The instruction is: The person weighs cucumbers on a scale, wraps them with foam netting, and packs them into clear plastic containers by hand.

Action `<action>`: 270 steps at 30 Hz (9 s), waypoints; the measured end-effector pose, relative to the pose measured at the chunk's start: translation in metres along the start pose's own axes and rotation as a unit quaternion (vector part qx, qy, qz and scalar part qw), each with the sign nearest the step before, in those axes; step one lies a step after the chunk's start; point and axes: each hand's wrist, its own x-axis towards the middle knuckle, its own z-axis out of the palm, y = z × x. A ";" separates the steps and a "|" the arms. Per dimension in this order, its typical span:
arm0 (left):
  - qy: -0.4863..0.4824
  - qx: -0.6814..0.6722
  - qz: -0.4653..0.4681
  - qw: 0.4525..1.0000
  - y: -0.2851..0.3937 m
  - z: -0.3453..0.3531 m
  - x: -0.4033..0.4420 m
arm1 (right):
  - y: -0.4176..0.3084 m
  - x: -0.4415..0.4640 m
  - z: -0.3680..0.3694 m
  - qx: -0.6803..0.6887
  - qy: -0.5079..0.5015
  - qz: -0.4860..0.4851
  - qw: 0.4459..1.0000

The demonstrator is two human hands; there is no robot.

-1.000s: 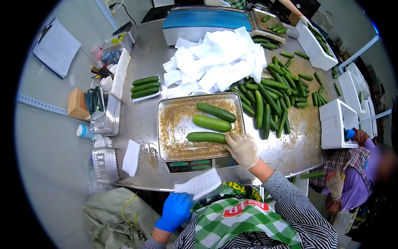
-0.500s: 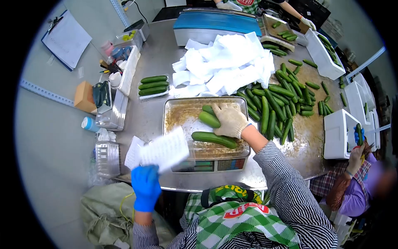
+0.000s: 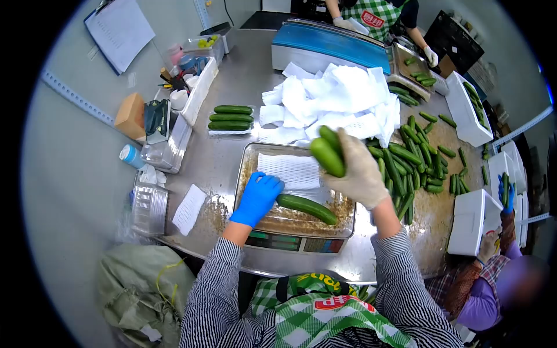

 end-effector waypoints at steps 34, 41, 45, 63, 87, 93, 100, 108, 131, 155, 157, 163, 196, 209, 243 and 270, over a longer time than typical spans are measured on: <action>0.015 -0.112 -0.110 0.987 0.011 0.008 -0.027 | 0.005 0.036 0.081 -0.101 -0.140 -0.060 0.983; 0.042 -0.090 -0.163 0.982 0.016 0.009 -0.029 | -0.004 -0.013 0.099 -0.111 -0.093 -0.018 0.989; 0.054 -0.097 -0.178 0.978 0.016 0.010 -0.028 | 0.013 -0.022 0.101 -0.073 -0.006 -0.038 0.997; 0.080 -0.204 -0.207 0.953 0.010 0.019 -0.033 | 0.008 -0.121 0.046 0.207 -0.059 0.231 0.949; 0.012 -0.070 -0.085 0.994 0.011 -0.006 -0.017 | -0.021 -0.081 0.085 -0.061 -0.073 0.004 0.995; 0.046 -0.223 -0.158 0.961 0.004 -0.005 -0.014 | -0.016 -0.100 0.066 0.144 -0.129 0.121 0.974; 0.043 -0.233 -0.210 0.949 0.003 0.013 -0.024 | 0.005 -0.063 0.018 0.326 -0.066 0.159 0.929; 0.105 -0.230 -0.175 0.951 -0.002 0.026 -0.039 | 0.039 0.000 0.076 0.279 -0.134 0.212 0.927; 0.108 -0.369 -0.480 0.789 -0.012 0.015 0.009 | 0.023 -0.017 0.106 0.181 -0.008 0.243 0.953; 0.051 -0.163 -0.389 0.905 0.000 -0.005 0.017 | 0.033 -0.032 0.138 0.153 0.169 0.179 0.957; 0.135 -0.098 -0.353 0.921 0.001 -0.004 0.007 | 0.040 -0.036 0.134 0.107 0.188 0.186 0.958; 0.158 -0.340 -0.426 0.823 -0.005 0.011 -0.001 | 0.022 -0.040 0.131 0.027 0.101 0.251 0.962; 0.361 -0.160 -0.553 0.734 -0.230 0.043 -0.057 | -0.080 0.202 0.252 0.027 -0.184 0.093 0.978; 0.183 -0.146 -0.396 0.888 -0.311 0.059 0.019 | 0.007 0.249 0.245 0.108 -0.207 0.165 0.958; 0.206 -0.266 -0.524 0.783 -0.327 0.088 -0.003 | 0.024 0.282 0.295 0.004 -0.216 -0.103 0.971; 0.106 -0.319 -0.448 0.829 -0.323 0.045 -0.011 | 0.041 0.282 0.297 0.142 -0.190 -0.092 0.967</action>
